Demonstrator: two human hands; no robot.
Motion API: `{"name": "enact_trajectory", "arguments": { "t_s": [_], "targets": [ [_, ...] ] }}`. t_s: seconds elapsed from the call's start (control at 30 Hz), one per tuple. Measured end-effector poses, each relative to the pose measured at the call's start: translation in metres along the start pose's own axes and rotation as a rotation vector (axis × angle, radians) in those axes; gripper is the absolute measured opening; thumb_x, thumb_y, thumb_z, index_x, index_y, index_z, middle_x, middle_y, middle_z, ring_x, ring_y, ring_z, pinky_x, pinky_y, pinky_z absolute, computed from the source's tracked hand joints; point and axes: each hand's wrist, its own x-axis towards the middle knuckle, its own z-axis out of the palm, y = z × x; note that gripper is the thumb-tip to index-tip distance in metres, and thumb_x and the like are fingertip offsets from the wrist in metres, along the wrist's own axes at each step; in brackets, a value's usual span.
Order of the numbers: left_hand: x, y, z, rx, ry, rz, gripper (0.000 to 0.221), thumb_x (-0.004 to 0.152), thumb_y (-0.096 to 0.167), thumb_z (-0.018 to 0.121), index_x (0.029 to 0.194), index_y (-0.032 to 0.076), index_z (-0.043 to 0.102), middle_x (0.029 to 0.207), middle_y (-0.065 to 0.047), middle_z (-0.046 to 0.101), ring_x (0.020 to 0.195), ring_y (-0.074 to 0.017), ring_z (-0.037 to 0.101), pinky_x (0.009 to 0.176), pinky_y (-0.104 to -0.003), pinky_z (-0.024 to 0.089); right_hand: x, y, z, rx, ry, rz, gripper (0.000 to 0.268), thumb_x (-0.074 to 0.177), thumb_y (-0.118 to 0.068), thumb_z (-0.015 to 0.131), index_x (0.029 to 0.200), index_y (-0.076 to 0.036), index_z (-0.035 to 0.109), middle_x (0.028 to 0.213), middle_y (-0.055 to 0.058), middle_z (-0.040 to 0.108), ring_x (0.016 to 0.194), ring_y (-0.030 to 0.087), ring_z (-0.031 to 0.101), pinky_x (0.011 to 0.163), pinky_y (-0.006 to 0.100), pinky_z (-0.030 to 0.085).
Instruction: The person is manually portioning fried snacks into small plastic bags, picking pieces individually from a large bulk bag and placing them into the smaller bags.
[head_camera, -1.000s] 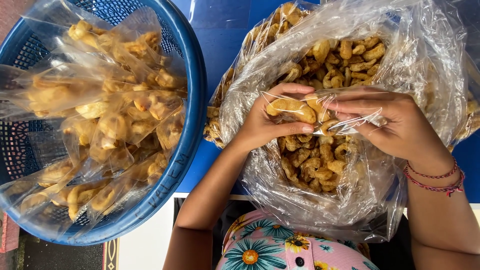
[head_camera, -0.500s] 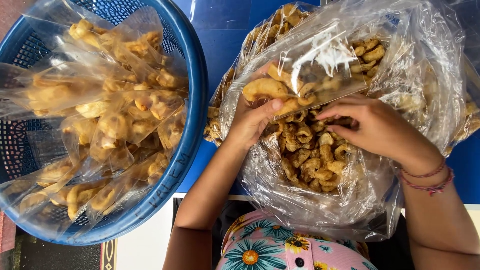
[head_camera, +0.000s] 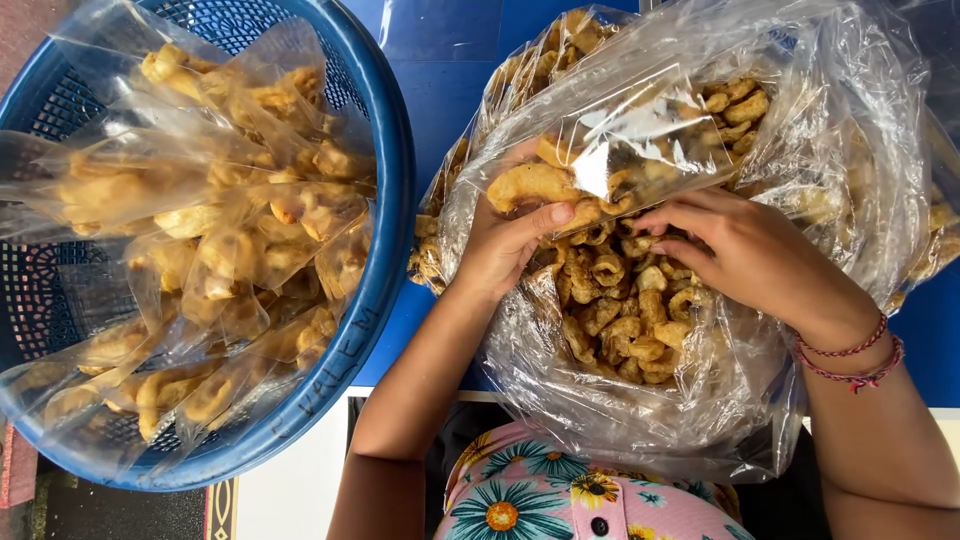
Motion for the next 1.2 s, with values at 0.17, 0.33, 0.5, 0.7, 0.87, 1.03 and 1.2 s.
{"name": "enact_trajectory", "arguments": {
  "t_s": [0.17,0.33,0.5,0.7,0.87,1.03,1.2],
  "targets": [
    [-0.001,0.011,0.010,0.010,-0.051,-0.025,0.064,0.084,0.009,0.085,0.140,0.007,0.054,0.118,-0.012,0.070,0.113,-0.0276,0.068,0.100,-0.044,0.061,0.000,-0.007,-0.011,0.038,0.176,-0.058,0.027,0.094,-0.003,0.066,0.121,-0.001,0.067,0.130,0.018,0.065,0.053,0.011,0.054,0.052,0.022,0.057],
    [0.002,0.011,0.011,0.181,-0.146,0.054,0.059,0.086,0.018,0.084,0.138,0.015,0.056,0.124,-0.011,0.065,0.119,-0.0285,0.062,0.104,-0.044,0.060,-0.012,0.008,-0.008,0.127,0.629,-0.131,0.015,0.106,0.016,0.068,0.121,0.017,0.065,0.117,0.031,0.064,0.103,0.037,0.064,0.089,0.038,0.058],
    [-0.005,0.018,0.023,0.452,-0.213,0.141,0.052,0.089,0.018,0.084,0.135,0.017,0.060,0.136,-0.003,0.064,0.124,-0.0221,0.067,0.104,-0.033,0.060,-0.033,0.034,0.002,0.611,0.904,-0.111,0.015,0.121,0.002,0.057,0.133,0.003,0.049,0.128,0.017,0.053,0.096,0.023,0.057,0.089,0.034,0.058],
    [-0.004,0.013,0.022,0.404,-0.241,0.139,0.052,0.085,0.012,0.087,0.129,0.015,0.060,0.131,-0.004,0.066,0.116,-0.0213,0.070,0.097,-0.030,0.063,-0.027,0.000,-0.012,0.574,0.735,-0.029,0.018,0.109,0.016,0.066,0.125,0.016,0.057,0.118,0.027,0.061,0.104,0.031,0.063,0.092,0.036,0.058],
    [-0.005,0.013,0.022,0.377,-0.220,0.114,0.053,0.083,0.011,0.088,0.128,0.015,0.061,0.132,-0.004,0.066,0.117,-0.0215,0.070,0.099,-0.030,0.062,-0.025,-0.004,-0.015,0.593,0.694,0.022,0.018,0.106,0.017,0.070,0.120,0.015,0.059,0.110,0.025,0.063,0.101,0.029,0.063,0.097,0.035,0.058],
    [-0.003,0.012,0.020,0.367,-0.217,0.139,0.050,0.086,0.010,0.085,0.129,0.016,0.060,0.129,-0.002,0.064,0.118,-0.0211,0.067,0.098,-0.030,0.061,-0.026,0.004,-0.012,0.589,0.728,0.053,0.017,0.111,0.021,0.068,0.122,0.014,0.057,0.111,0.023,0.062,0.102,0.028,0.064,0.097,0.035,0.058],
    [-0.004,0.016,0.023,0.403,-0.207,0.112,0.052,0.084,0.013,0.087,0.129,0.017,0.060,0.130,-0.003,0.064,0.117,-0.0205,0.067,0.096,-0.030,0.063,-0.025,-0.005,-0.021,0.527,0.659,-0.026,0.010,0.111,0.017,0.064,0.119,0.015,0.059,0.109,0.025,0.063,0.103,0.032,0.062,0.097,0.039,0.057]
  ]
}}
